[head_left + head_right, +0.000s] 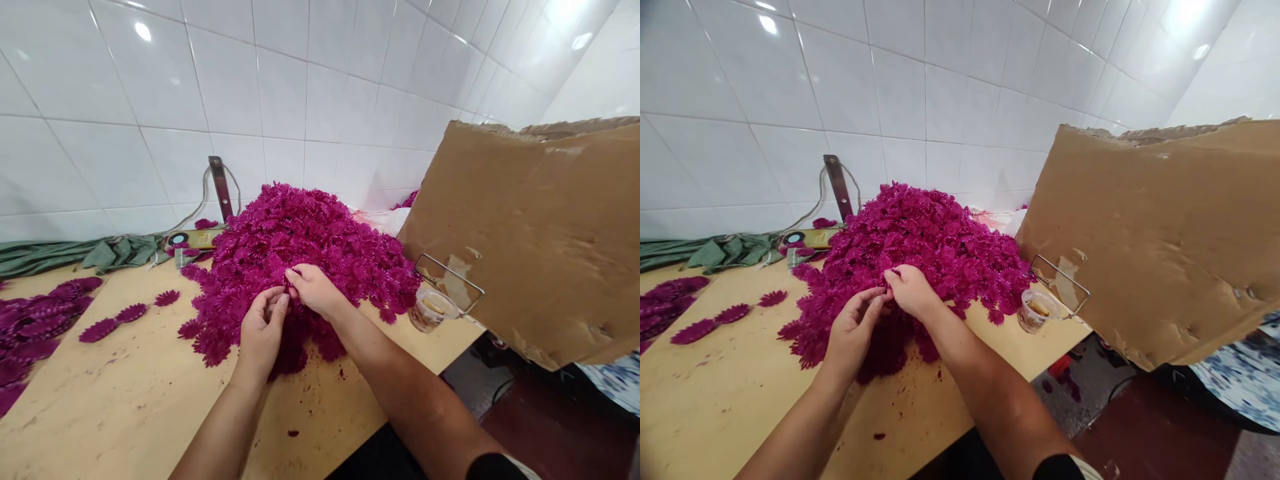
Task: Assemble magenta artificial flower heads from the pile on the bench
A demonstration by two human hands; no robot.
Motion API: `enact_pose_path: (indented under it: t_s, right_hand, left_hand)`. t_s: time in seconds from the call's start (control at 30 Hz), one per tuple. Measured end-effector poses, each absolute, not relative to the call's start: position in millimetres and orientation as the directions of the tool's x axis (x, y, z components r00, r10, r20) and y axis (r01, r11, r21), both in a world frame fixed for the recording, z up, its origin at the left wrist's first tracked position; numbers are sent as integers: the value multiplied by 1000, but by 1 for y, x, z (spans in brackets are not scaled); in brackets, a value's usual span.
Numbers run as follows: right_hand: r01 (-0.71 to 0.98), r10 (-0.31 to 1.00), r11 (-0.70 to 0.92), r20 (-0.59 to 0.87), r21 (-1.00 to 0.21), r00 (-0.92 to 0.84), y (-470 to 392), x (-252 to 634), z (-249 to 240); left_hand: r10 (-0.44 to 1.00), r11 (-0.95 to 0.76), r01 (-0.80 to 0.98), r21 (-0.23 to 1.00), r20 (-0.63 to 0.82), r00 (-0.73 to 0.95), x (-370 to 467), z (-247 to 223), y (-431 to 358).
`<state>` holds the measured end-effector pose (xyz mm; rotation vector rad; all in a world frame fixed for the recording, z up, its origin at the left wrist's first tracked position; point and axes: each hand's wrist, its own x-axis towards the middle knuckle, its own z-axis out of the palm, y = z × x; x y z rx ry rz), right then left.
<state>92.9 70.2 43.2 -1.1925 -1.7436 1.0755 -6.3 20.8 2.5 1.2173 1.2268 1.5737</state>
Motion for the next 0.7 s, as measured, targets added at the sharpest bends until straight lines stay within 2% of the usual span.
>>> enact_pose_path:
  t_s: [0.13,0.23,0.4,0.47,0.53,0.7]
  right_hand:
    - [366,938,298,200,-882,-283,76,82,31]
    - [347,944,285,199,-894,-262,80,83,25]
    - [67,922,245,211,-967,-324,79,91,28]
    - [-1,898,206,189,-979,-397,76,93,29]
    - [16,887,213,187,-977,-422,74,94,28]
    - [263,952,254,193,-931,-237,76,97,20]
  left_hand:
    - [935,-215,-49,975,192,-297,-10,3,23]
    - [935,-192,-15,981,178,-305,-11,1,24]
    - [930,-219,37,975,220,-294,-10,0,26]
    - [910,-236,124,964,264,-319,-11,-1,28]
    - [888,-248,257,934,325,-324,-13,-1,29]
    - [830,-320,626,712,528,-177,-18,13,32]
